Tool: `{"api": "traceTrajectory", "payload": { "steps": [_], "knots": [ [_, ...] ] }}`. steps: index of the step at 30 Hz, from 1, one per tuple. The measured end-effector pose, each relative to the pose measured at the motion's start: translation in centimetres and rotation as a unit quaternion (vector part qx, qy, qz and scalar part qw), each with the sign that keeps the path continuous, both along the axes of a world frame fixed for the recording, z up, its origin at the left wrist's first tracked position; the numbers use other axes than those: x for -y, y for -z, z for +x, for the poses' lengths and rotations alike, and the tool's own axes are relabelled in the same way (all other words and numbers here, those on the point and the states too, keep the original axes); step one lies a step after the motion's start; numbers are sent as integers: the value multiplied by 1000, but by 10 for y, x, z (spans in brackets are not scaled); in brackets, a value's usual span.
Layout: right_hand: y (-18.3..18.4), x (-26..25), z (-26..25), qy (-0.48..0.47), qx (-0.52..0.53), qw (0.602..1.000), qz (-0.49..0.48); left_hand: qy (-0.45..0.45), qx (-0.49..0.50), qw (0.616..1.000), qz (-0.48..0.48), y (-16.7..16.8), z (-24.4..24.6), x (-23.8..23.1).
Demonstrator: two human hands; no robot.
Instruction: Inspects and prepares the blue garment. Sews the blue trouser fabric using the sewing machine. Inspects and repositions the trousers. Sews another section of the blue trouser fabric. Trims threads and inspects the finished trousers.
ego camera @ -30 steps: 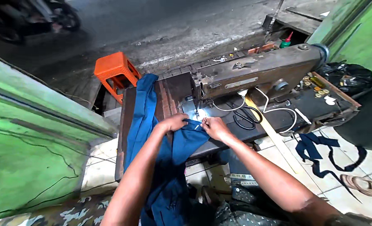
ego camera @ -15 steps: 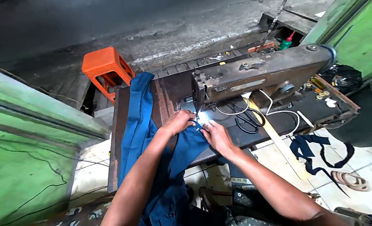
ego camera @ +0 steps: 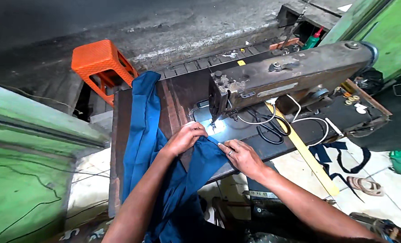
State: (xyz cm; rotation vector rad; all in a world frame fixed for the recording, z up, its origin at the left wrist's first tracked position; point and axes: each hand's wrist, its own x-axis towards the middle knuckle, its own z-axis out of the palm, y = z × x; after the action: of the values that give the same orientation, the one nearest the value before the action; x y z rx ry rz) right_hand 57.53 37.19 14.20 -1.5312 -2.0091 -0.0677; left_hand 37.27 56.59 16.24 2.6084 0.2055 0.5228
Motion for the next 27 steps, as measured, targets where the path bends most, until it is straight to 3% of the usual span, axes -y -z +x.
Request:
{"api": "traceTrajectory", "payload": {
  "steps": [13,19,23,27],
  "knots": [
    [-10,-2,2,-34,23,997,-61,1,-49,990,129,-4,0,8],
    [-27,3,0,-66,92,983,-147,-8,-139,979,151,-27,5,15],
    [-43,3,-3,-68,126,958,-247,-127,-254,958,29,-49,18,29],
    [-48,1,-5,-68,125,946,-292,-363,-374,848,-97,-68,34,51]
  ]
}}
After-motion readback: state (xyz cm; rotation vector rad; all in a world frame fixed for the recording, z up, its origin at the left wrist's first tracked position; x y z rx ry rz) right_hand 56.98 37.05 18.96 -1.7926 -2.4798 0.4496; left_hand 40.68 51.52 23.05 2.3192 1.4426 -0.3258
